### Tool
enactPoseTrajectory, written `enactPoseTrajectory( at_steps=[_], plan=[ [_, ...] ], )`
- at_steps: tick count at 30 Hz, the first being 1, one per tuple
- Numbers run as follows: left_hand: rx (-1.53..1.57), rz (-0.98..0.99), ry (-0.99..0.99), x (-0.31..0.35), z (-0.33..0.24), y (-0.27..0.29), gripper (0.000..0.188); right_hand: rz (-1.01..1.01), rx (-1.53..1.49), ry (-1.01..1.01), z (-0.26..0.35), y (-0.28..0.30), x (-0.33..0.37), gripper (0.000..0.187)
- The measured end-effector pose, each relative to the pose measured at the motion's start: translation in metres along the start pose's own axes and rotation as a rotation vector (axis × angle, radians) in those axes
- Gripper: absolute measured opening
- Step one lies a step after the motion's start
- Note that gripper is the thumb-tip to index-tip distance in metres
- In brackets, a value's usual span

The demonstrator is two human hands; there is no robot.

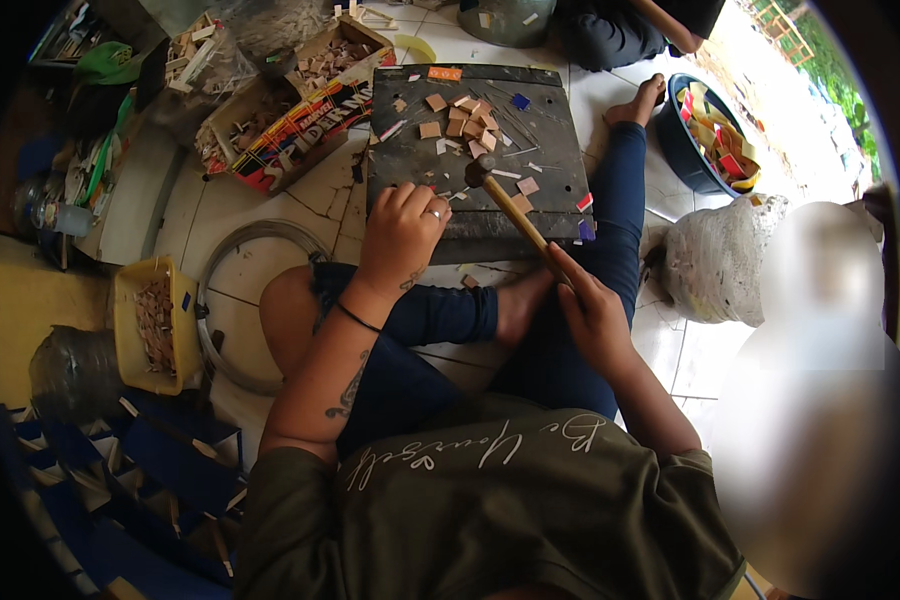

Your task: The person sits on the floor and uses a hammer to drive small metal pins into wooden blocks placed on a work surface. They repeatedly pick up a block, position a pin, and strike it with the hammer, then set the finished piece aside.

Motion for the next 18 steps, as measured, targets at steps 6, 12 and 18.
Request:
enactPoseTrajectory(
  at_steps=[6, 12, 18],
  plan=[
    [-0.021, 0.001, -0.028, 0.0, -0.002, -0.001, 0.009, -0.009, 0.122, -0.046, -0.005, -0.002, 0.0, 0.059],
    [-0.002, 0.013, -0.042, -0.006, 0.0, 0.003, 0.009, -0.018, 0.085, -0.063, -0.013, -0.002, -0.002, 0.058],
    [0.006, 0.064, -0.058, -0.013, 0.007, 0.004, 0.009, -0.08, -0.067, -0.019, -0.012, 0.007, -0.001, 0.054]
  ],
)
Point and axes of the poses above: each hand's wrist, its own x-axis away from the middle knuckle, its own y-axis out of the back of the hand, z = x × y, the point moved 10 cm from there along -x, towards the middle knuckle, and after that the axes turned 3 degrees about z, right-handed, at the moved point
